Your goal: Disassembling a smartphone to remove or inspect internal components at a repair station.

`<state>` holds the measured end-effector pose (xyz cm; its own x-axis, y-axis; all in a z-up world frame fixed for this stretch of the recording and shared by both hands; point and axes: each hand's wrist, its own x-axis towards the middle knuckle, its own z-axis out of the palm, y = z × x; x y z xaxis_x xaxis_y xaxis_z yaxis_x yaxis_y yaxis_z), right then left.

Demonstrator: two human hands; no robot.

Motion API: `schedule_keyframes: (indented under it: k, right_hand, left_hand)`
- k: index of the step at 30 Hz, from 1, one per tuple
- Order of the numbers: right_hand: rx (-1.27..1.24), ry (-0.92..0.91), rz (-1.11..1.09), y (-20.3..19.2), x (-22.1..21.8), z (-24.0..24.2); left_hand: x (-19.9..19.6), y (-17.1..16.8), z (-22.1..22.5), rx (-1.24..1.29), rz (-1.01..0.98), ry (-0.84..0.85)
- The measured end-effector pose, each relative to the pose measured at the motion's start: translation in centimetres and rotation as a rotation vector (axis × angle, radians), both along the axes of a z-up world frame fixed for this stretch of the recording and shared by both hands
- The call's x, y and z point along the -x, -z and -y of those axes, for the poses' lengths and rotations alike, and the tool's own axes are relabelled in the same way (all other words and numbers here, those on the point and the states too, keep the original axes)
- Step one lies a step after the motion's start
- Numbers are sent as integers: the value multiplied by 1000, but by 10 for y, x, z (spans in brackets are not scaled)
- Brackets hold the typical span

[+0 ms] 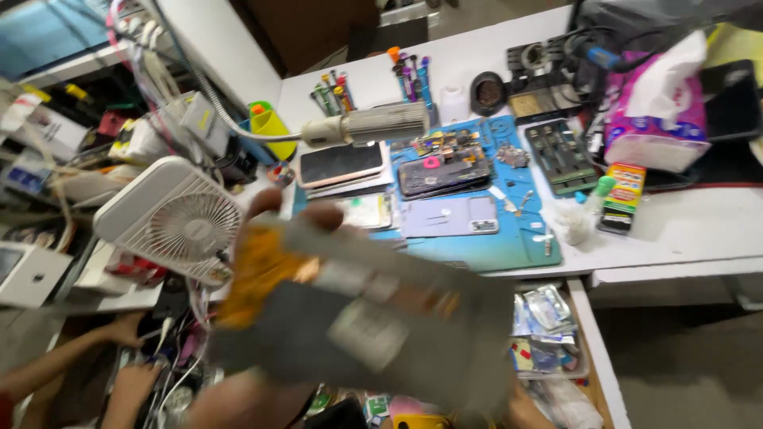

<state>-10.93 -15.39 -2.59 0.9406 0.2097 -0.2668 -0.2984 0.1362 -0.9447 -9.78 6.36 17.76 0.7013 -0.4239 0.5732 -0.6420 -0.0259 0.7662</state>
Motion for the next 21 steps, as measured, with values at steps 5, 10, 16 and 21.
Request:
schedule_keyframes:
  k: [5,10,16,21]
  right_hand:
    - [-143,128,-120,14,4,26]
    - [-157,171,-237,2,5,28]
    - [-261,207,-127,4,5,30]
    - [-246,244,-85,2,5,33]
  left_hand:
    - [169,119,-237,-514,63,-296]
    - [216,234,-444,-1002,126,-385]
    - [149,312,-539,-1549,275,-443]
    - [143,324,-541,-1687,241,-543]
